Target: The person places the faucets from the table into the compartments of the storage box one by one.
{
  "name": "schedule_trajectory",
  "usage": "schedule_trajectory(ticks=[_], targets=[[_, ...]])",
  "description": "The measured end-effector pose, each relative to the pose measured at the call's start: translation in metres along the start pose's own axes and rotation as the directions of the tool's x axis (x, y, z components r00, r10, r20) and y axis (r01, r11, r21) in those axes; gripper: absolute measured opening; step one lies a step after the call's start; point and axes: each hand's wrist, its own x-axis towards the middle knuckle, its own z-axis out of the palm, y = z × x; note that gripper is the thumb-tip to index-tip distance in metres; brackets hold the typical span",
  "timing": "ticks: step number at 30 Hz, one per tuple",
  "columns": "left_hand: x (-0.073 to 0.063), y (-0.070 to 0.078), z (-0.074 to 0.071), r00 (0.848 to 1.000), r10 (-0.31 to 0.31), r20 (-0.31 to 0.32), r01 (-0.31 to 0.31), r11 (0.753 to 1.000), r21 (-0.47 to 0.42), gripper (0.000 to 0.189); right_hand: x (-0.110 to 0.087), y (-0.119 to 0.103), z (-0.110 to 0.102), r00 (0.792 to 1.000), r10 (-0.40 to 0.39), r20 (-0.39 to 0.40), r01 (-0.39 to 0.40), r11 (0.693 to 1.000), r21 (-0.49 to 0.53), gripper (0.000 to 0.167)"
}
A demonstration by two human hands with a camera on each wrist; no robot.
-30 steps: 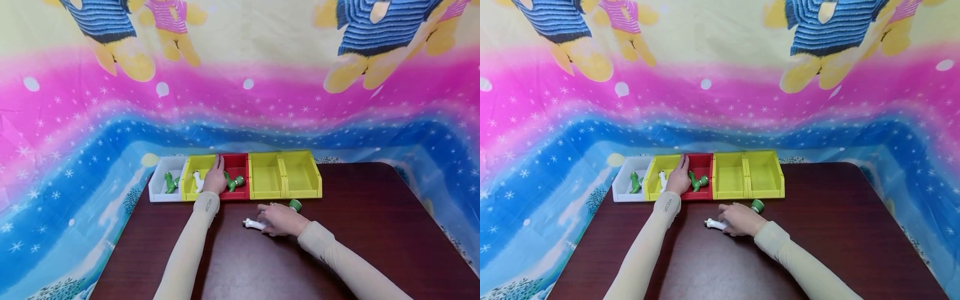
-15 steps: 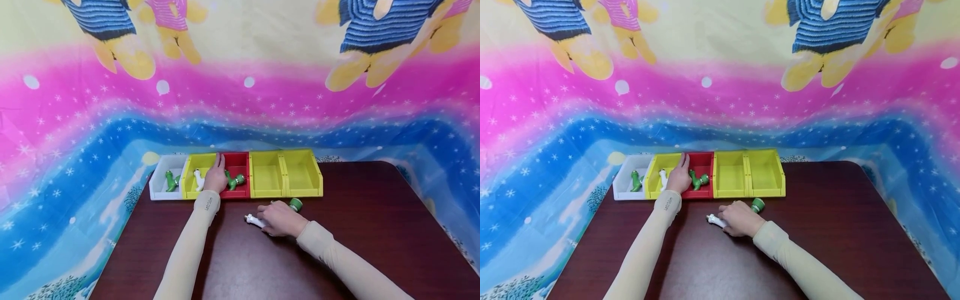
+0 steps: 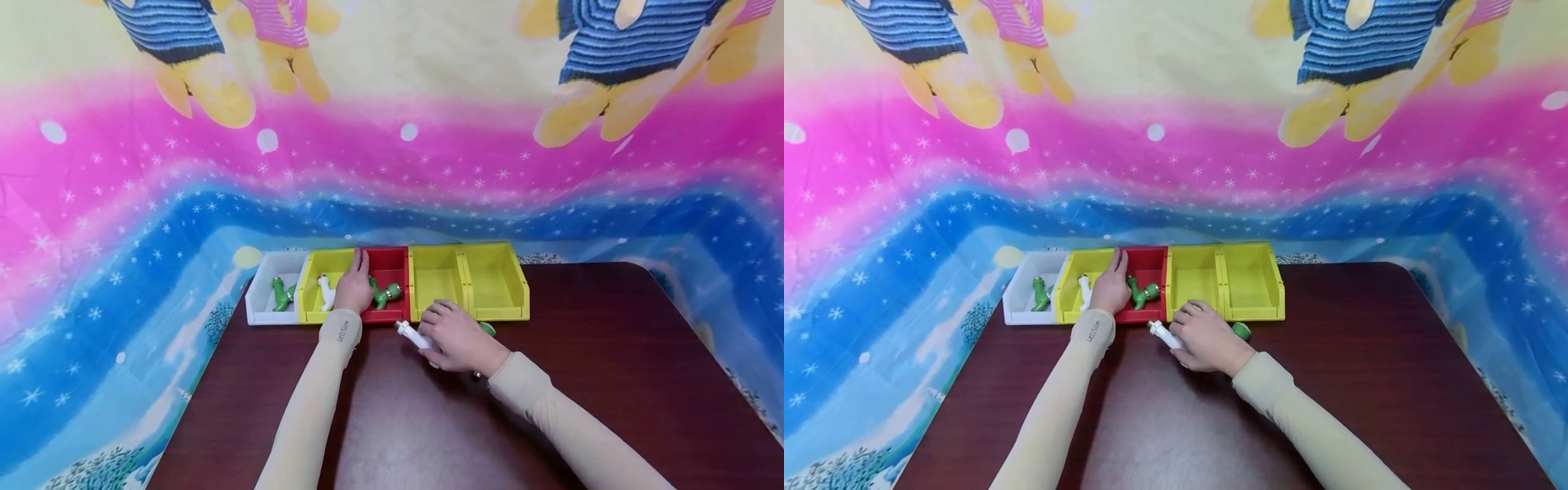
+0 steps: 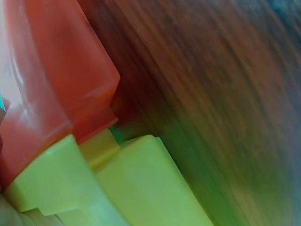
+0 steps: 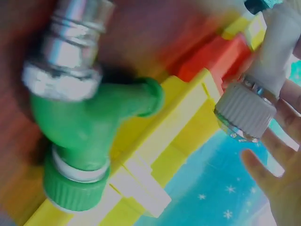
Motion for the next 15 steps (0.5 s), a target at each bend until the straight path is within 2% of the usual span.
schedule_trajectory(ticks=[6,15], targets=[[0.001,0.000,0.000,1.000,0.007,-0.002,-0.007,1.000,0.001,0.088,0.009,0.006,-0.008,0.996,0.091,-0.017,-0.088,0.988,0.126,0.029],[0.000,0.000,-0.001,1.000,0.018,-0.013,-0.018,1.000,0.005,0.086,0.020,0.038,-0.016,0.973,0.218,-0.083,-0.205,0.969,0.140,0.027]])
